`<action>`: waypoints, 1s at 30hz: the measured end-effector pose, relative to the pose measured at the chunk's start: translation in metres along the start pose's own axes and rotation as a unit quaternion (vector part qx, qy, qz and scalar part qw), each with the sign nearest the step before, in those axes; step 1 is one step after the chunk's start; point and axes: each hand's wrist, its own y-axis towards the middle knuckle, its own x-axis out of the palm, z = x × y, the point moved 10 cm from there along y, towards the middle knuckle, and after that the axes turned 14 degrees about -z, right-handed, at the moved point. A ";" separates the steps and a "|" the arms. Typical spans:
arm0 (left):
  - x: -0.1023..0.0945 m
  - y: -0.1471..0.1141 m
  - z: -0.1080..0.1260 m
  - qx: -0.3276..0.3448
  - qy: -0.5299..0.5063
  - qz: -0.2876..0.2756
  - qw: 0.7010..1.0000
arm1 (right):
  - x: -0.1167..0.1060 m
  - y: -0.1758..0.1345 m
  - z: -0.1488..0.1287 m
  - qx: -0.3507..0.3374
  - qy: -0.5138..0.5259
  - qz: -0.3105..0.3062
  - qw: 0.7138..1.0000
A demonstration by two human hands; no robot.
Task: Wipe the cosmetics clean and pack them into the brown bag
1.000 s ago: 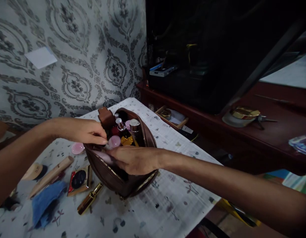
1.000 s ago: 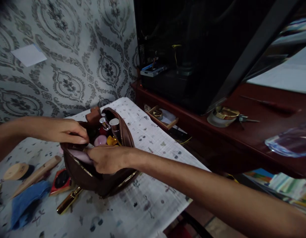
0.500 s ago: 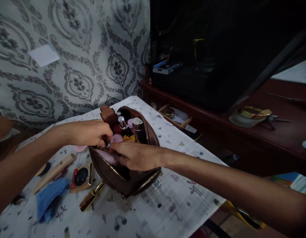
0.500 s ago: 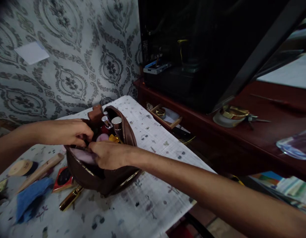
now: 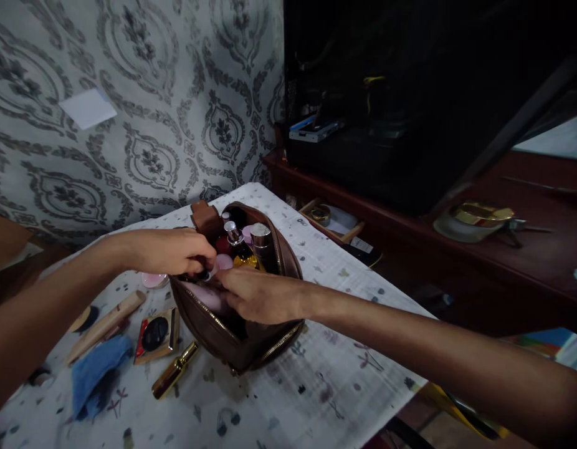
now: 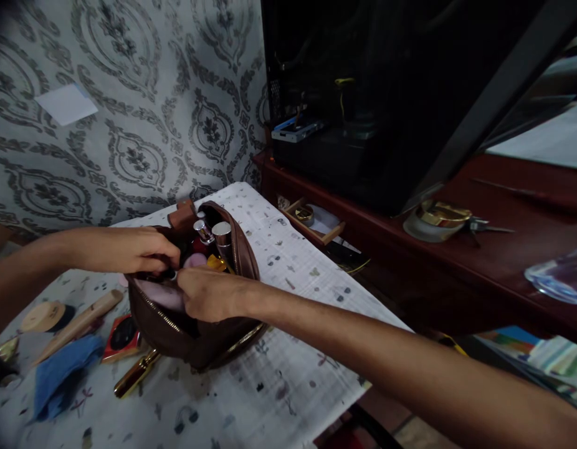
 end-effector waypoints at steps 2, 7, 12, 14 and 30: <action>0.001 -0.001 -0.002 -0.008 -0.012 -0.004 1.000 | 0.000 0.000 0.000 0.002 -0.004 -0.002 1.000; 0.001 0.001 -0.005 -0.002 -0.027 -0.003 1.000 | 0.002 -0.001 -0.003 0.005 -0.003 -0.024 1.000; -0.004 -0.001 -0.007 -0.005 0.001 0.026 1.000 | -0.001 -0.003 -0.006 -0.002 -0.001 -0.012 1.000; -0.009 -0.004 -0.010 -0.010 0.004 0.046 0.999 | -0.001 -0.003 -0.006 -0.003 -0.003 -0.011 1.000; 0.000 -0.020 -0.004 0.080 0.033 0.114 0.990 | -0.006 -0.013 -0.010 -0.032 0.055 0.033 0.997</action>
